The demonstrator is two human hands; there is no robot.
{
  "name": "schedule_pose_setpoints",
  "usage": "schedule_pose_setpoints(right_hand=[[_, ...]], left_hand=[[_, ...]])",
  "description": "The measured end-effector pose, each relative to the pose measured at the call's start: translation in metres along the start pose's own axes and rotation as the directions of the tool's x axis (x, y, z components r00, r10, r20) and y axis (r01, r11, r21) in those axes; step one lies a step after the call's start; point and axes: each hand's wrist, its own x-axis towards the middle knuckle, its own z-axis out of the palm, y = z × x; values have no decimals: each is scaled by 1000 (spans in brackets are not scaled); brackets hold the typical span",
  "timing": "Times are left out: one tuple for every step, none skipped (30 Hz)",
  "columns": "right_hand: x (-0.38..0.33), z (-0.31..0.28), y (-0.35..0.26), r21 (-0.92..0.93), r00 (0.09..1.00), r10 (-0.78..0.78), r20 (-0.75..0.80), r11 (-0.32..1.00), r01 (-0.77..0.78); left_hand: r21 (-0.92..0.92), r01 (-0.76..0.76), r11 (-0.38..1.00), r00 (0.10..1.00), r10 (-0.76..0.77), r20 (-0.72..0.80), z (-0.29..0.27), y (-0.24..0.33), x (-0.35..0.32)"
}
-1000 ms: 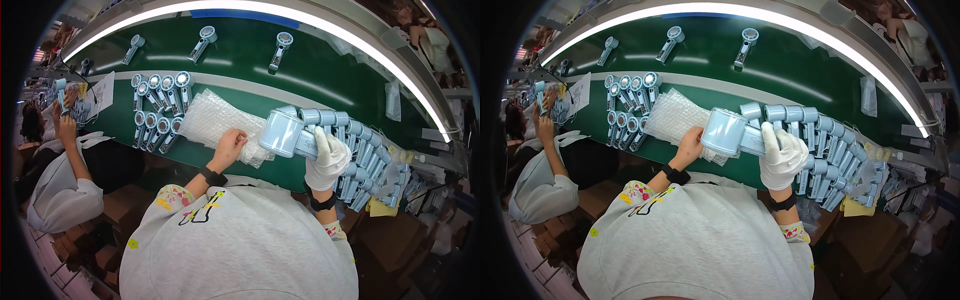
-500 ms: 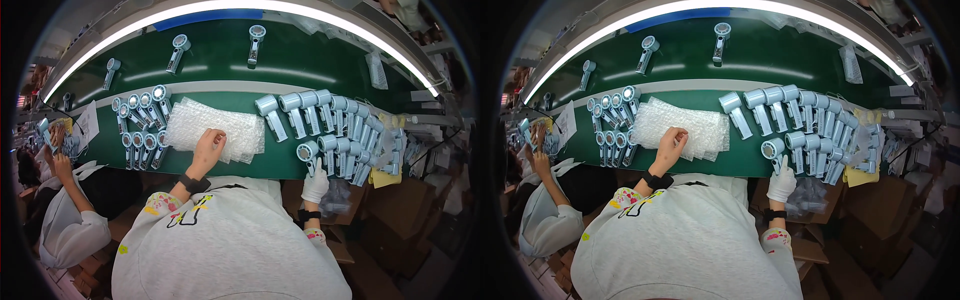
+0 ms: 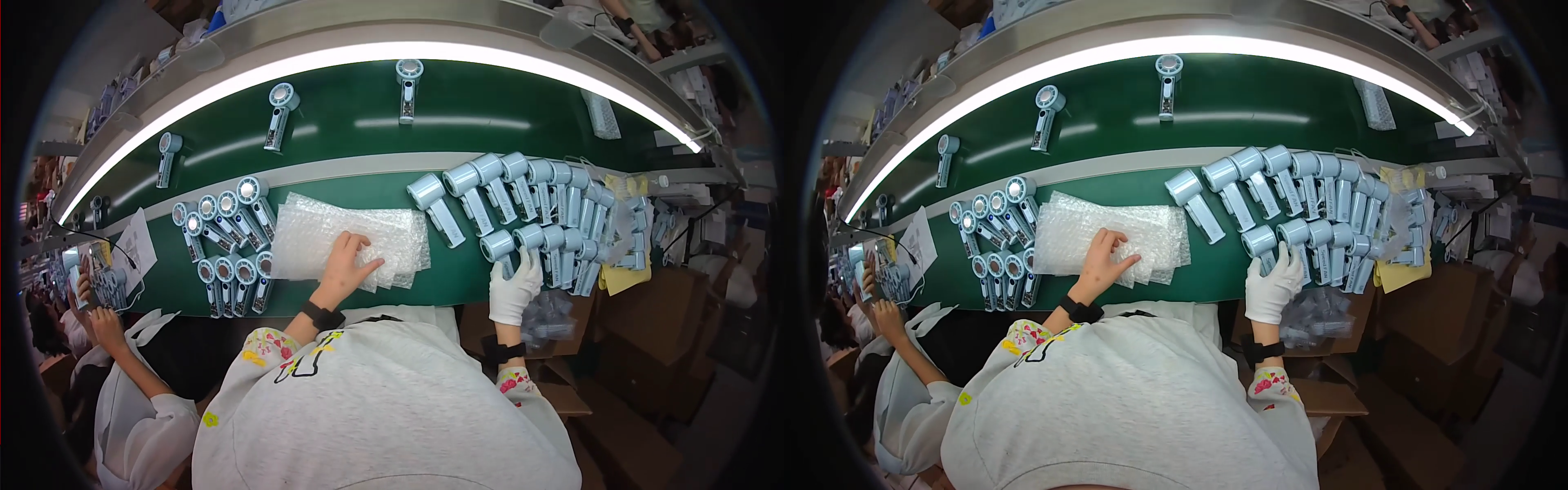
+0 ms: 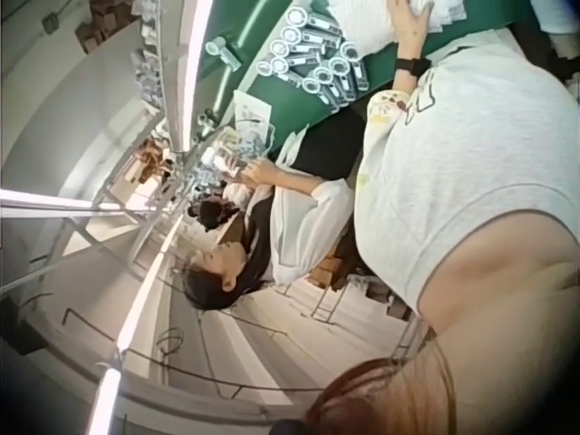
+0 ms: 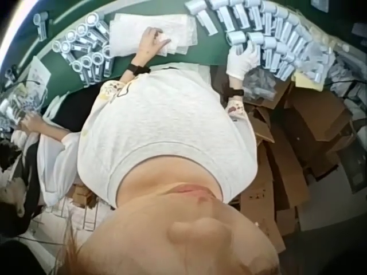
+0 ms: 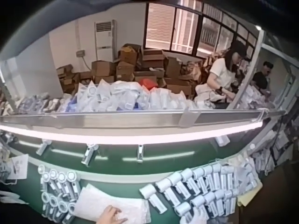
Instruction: The person wraps handheld fans in bubble wrap, slides each into a plastic bag, and places them into a blue bin.
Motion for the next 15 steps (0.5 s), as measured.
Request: schedule_pose_setpoints(right_hand=[[13,-1,-13,69,997,-34,-65,997,38],[32,1,-31,80,997,-40,-71,996,45],[59,5,-58,356,999,-8,44,935,-8],[87,11,-85,590,987,-11,160,803,-87],[114,21,-114,619,983,-57,174,783,-64],[144,34,-145,656,976,-110,187,754,-41],[173,57,-168,561,960,-118,256,826,-48],[194,93,-182,453,941,-113,318,890,-47],[228,157,-143,437,961,-85,265,899,-40],[235,205,-92,347,910,-378,-171,841,415],[239,221,-127,393,899,-408,-163,809,438],[232,220,-154,620,918,-395,-45,709,335],[230,208,-165,787,915,-397,76,587,189],[227,191,-157,889,890,-407,204,458,6],[240,176,-154,928,844,-428,322,321,-191]], left_hand=[[18,45,999,999,-45,23,-1,-2,0],[26,43,999,999,-44,11,-1,-5,1],[39,22,999,1000,-22,-8,-1,-6,1],[46,-5,999,1000,6,-25,0,-8,3],[55,-8,998,999,10,-41,2,-14,2],[-35,70,997,997,-69,16,2,-22,0],[-125,145,982,988,-136,77,0,-28,1],[-181,130,975,991,-120,67,1,-32,1],[-261,67,963,996,-48,81,4,-25,11],[-278,1,961,996,24,85,7,-16,21],[-313,69,947,990,-27,137,5,-30,13],[-358,125,925,980,-59,189,0,-38,11],[-352,129,927,984,-75,163,-5,-42,15],[-374,165,913,981,-111,162,-7,-42,14],[-398,197,896,976,-140,168,-9,-41,14]])
